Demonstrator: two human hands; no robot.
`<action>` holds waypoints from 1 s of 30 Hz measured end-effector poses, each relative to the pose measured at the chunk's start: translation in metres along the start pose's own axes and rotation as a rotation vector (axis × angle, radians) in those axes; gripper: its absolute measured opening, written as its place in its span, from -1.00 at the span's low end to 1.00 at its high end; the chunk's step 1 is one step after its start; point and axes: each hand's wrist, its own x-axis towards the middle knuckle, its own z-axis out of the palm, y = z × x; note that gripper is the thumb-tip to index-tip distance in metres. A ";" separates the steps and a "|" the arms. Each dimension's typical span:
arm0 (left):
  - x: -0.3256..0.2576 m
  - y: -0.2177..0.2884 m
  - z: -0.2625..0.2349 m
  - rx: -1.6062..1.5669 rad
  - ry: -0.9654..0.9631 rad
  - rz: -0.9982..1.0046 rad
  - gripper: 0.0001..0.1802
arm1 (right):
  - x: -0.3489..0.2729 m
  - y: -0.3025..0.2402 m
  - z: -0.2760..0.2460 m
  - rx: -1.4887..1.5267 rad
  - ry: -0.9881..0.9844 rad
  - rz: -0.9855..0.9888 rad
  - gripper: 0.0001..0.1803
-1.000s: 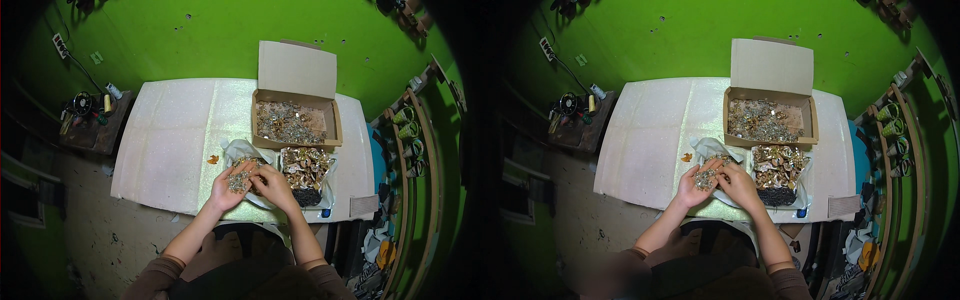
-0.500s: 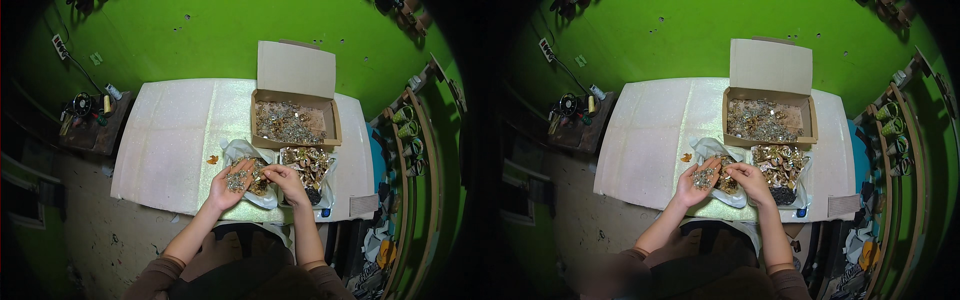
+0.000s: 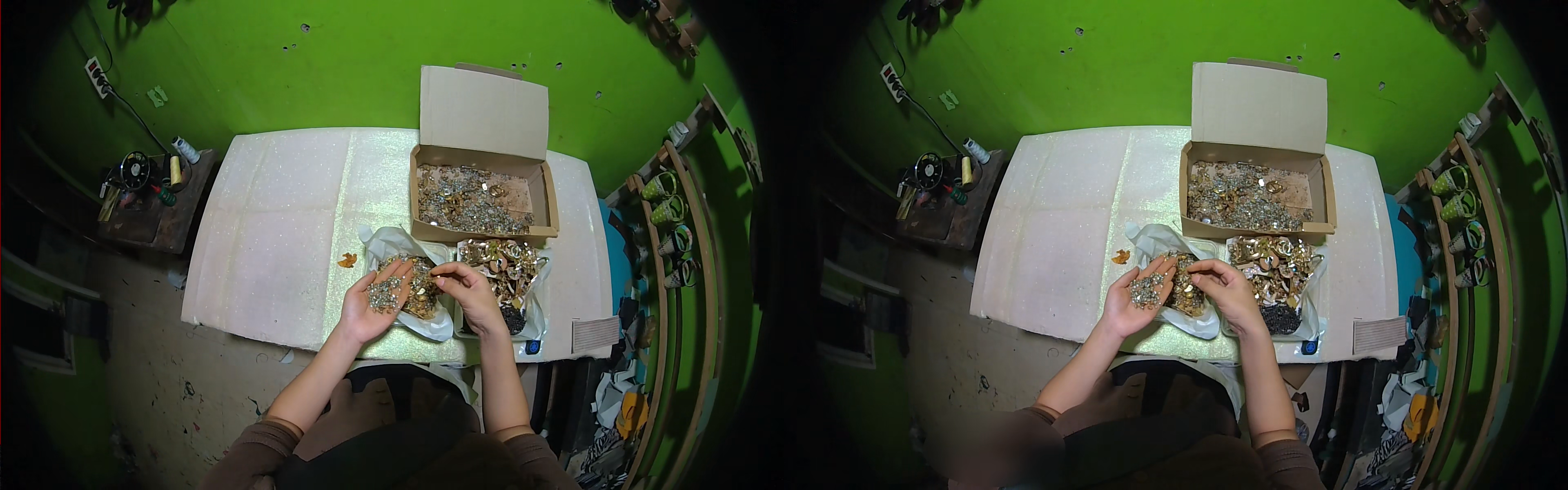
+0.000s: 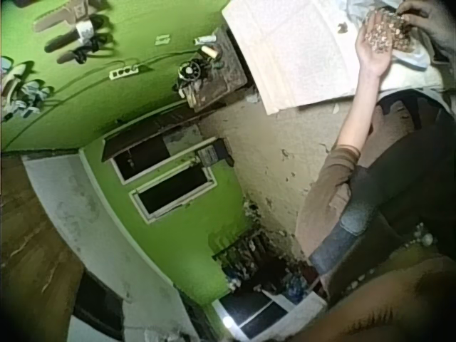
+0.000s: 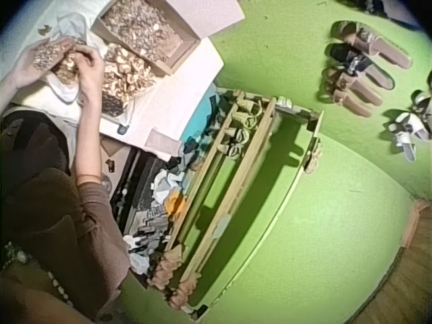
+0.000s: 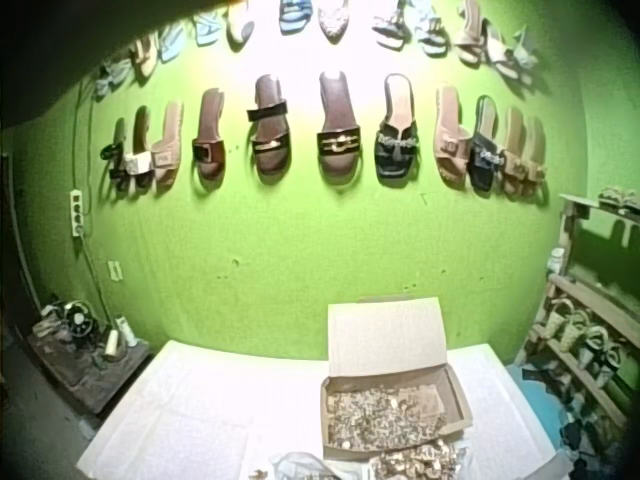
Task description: Sorting decorative buckles and small metallic hardware components into separate containers.
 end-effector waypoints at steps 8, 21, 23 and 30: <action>0.006 0.004 -0.012 0.007 0.250 -0.016 -0.53 | 0.003 0.008 -0.003 0.039 0.041 0.030 -0.80; 0.004 0.002 -0.002 0.141 0.140 -0.134 -0.52 | 0.007 0.023 0.016 -0.833 0.091 -0.371 -0.84; 0.005 0.002 -0.001 0.141 0.122 -0.136 -0.53 | 0.008 0.026 0.024 -0.936 0.096 -0.407 -0.84; 0.004 0.003 -0.002 0.267 0.118 -0.125 -0.53 | 0.011 0.028 0.036 -1.125 0.058 -0.535 -0.84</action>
